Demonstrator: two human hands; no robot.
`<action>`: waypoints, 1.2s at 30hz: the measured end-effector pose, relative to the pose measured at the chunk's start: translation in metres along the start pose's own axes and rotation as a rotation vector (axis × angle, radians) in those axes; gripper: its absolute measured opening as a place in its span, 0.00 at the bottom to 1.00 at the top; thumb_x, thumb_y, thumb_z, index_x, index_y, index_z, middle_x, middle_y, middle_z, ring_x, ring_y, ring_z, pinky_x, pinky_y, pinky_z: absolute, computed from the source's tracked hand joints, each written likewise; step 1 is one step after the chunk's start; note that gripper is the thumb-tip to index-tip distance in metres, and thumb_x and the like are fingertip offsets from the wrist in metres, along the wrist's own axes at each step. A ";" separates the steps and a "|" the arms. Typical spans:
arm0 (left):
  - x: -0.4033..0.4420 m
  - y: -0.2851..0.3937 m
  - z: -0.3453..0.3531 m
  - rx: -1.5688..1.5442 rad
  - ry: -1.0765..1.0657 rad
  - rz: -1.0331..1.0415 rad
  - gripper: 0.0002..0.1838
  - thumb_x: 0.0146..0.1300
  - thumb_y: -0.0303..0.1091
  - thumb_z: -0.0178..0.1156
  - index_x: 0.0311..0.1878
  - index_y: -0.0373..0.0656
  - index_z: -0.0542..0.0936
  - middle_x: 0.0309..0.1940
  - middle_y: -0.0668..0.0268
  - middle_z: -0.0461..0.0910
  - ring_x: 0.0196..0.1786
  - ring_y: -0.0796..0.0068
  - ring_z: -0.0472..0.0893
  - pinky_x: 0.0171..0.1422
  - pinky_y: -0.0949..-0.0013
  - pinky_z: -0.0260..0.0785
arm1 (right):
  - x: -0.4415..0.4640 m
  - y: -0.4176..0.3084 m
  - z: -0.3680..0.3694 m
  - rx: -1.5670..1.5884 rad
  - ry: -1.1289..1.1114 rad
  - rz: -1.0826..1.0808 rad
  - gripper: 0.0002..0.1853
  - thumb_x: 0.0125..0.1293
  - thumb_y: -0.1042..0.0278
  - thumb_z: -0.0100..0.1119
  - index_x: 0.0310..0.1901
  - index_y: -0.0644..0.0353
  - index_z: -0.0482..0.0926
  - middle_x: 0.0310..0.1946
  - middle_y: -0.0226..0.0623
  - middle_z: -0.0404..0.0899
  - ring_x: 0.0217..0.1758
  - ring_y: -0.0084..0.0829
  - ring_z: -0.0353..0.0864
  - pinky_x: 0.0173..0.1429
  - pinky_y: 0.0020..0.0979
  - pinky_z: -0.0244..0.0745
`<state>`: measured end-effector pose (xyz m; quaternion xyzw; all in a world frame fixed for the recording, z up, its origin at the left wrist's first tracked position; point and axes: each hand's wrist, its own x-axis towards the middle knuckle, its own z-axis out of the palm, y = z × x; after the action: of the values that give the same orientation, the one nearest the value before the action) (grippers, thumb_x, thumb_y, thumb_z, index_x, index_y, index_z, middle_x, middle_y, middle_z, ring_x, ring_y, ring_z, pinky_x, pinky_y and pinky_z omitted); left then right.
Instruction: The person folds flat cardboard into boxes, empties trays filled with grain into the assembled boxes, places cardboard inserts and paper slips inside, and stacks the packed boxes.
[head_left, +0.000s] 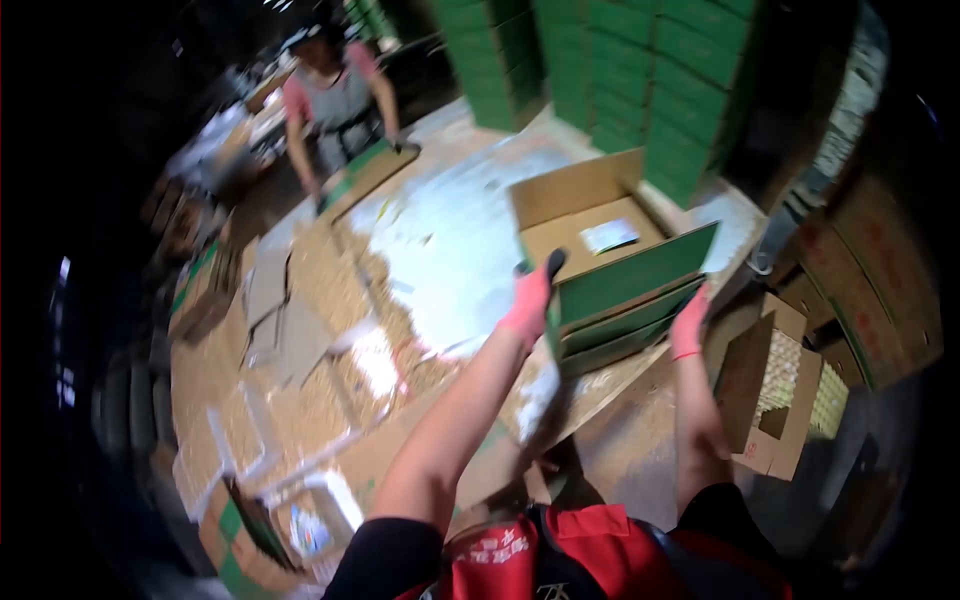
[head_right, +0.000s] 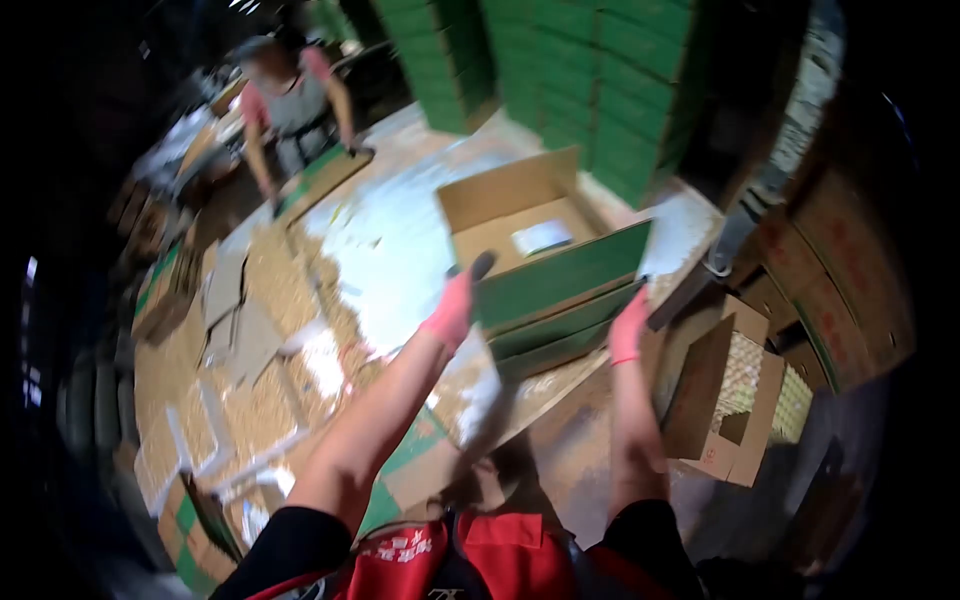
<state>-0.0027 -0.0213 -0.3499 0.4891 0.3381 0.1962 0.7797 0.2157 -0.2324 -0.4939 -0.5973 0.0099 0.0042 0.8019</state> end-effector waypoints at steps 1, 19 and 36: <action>-0.032 0.025 0.011 0.254 0.112 0.081 0.35 0.68 0.54 0.57 0.67 0.35 0.68 0.60 0.59 0.75 0.60 0.64 0.74 0.67 0.62 0.63 | -0.003 -0.025 0.001 -0.335 0.030 0.023 0.24 0.77 0.56 0.44 0.56 0.73 0.72 0.55 0.52 0.75 0.55 0.40 0.74 0.61 0.38 0.66; -0.431 -0.204 -0.429 0.575 1.311 -0.409 0.35 0.55 0.49 0.65 0.60 0.35 0.70 0.57 0.44 0.73 0.65 0.47 0.68 0.68 0.52 0.62 | -0.467 0.032 0.060 -1.110 -0.971 -0.064 0.41 0.58 0.54 0.65 0.68 0.65 0.59 0.62 0.55 0.68 0.66 0.51 0.67 0.69 0.44 0.65; -0.428 0.000 -0.338 1.747 0.644 0.654 0.26 0.60 0.35 0.56 0.62 0.42 0.73 0.58 0.53 0.72 0.64 0.53 0.69 0.77 0.47 0.48 | -0.428 -0.158 0.138 -0.873 -1.125 -0.698 0.31 0.54 0.70 0.67 0.62 0.60 0.72 0.59 0.47 0.74 0.62 0.45 0.72 0.66 0.41 0.67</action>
<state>-0.5428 -0.0809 -0.3049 0.8856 0.4085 0.2070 -0.0776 -0.2075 -0.1433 -0.2942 -0.7349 -0.5871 0.0571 0.3347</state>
